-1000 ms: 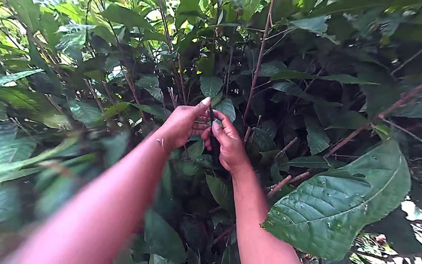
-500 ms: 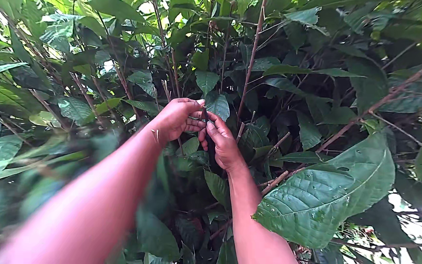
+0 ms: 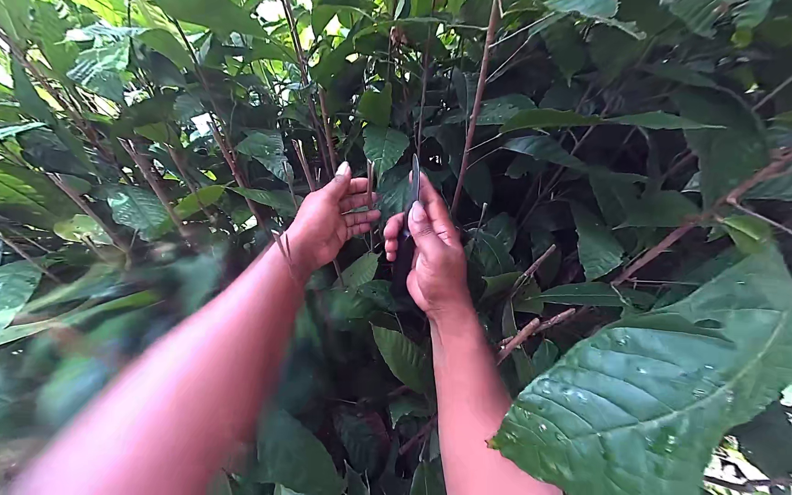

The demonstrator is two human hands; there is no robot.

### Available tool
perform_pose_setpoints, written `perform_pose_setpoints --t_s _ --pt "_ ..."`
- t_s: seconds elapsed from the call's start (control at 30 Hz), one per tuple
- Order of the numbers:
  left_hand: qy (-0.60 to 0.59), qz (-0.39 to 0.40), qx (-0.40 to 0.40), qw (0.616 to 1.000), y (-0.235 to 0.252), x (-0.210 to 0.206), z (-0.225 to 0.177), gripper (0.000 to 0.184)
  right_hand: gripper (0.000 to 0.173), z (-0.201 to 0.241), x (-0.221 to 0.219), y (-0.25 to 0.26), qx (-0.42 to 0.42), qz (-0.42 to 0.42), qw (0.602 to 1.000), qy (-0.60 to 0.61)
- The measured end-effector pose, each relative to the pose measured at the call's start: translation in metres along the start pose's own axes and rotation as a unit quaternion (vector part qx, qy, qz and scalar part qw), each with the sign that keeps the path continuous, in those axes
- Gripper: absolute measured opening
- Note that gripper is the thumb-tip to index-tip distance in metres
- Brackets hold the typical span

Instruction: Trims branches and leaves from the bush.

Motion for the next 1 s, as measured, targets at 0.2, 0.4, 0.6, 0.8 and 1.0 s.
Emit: perform_pose_setpoints --t_s 0.2,0.4,0.6,0.8,1.0 --pt "0.035 -0.238 -0.025 0.97 0.032 0.021 -0.009 0.06 0.043 -0.012 0.001 0.005 -0.064 -0.108 0.992 0.008" --pt "0.166 -0.195 -0.058 0.965 0.092 0.038 -0.013 0.063 0.045 -0.014 0.0 0.007 -0.044 -0.035 0.998 -0.015" --pt "0.145 -0.106 -0.037 0.983 0.117 0.026 -0.03 0.062 0.045 -0.015 0.0 0.005 -0.047 0.018 0.999 -0.004" --pt "0.108 -0.205 -0.052 0.971 0.103 0.033 -0.04 0.072 0.044 -0.007 -0.008 0.0 -0.033 0.033 0.999 0.01" --pt "0.054 -0.137 -0.026 0.989 0.121 0.03 -0.038 0.07 0.044 -0.001 -0.009 0.001 -0.007 0.052 0.998 0.035"
Point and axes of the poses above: each hand's wrist, its own y-axis towards the middle knuckle, its own x-axis out of the back of the hand, z = x × y, the point moved 1 cm from there along y, towards the middle knuckle, and after that the axes turned 1 degree about x, right-handed, at the moved point
